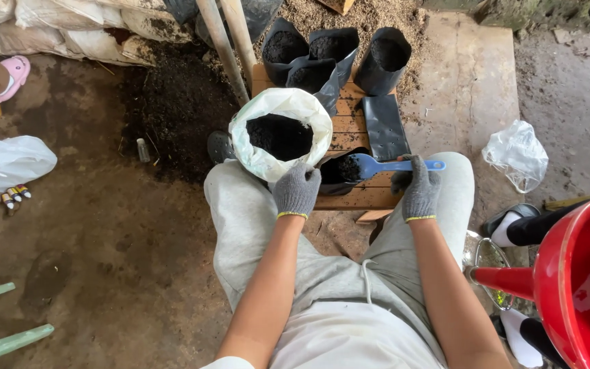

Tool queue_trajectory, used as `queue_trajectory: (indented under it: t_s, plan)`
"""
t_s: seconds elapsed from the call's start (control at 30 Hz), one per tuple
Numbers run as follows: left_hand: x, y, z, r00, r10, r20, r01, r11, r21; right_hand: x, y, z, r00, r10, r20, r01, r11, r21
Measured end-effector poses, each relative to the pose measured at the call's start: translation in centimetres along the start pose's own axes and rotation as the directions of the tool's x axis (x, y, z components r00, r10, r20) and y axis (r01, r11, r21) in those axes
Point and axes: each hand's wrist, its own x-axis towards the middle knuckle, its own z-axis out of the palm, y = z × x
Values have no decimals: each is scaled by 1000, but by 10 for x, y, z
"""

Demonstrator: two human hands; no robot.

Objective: Filling black plastic nursery bags with soil using a small hand trowel.

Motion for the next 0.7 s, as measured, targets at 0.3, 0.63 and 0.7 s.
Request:
queue_trajectory:
  t_s: [0.3,0.63,0.7]
  plan:
    - [-4,7,-25,991,-129,29,128,991,32,-30,8,29,966,98,240,-61,985,-158]
    - [-11,28,-60,928,-182,324,169,983,66,-49,-34,29,944,-157,291,281,846,-454]
    - [-14,28,-61,927,-165,336,151,986,67,-62,-45,36,953,-140,269,263,825,-501]
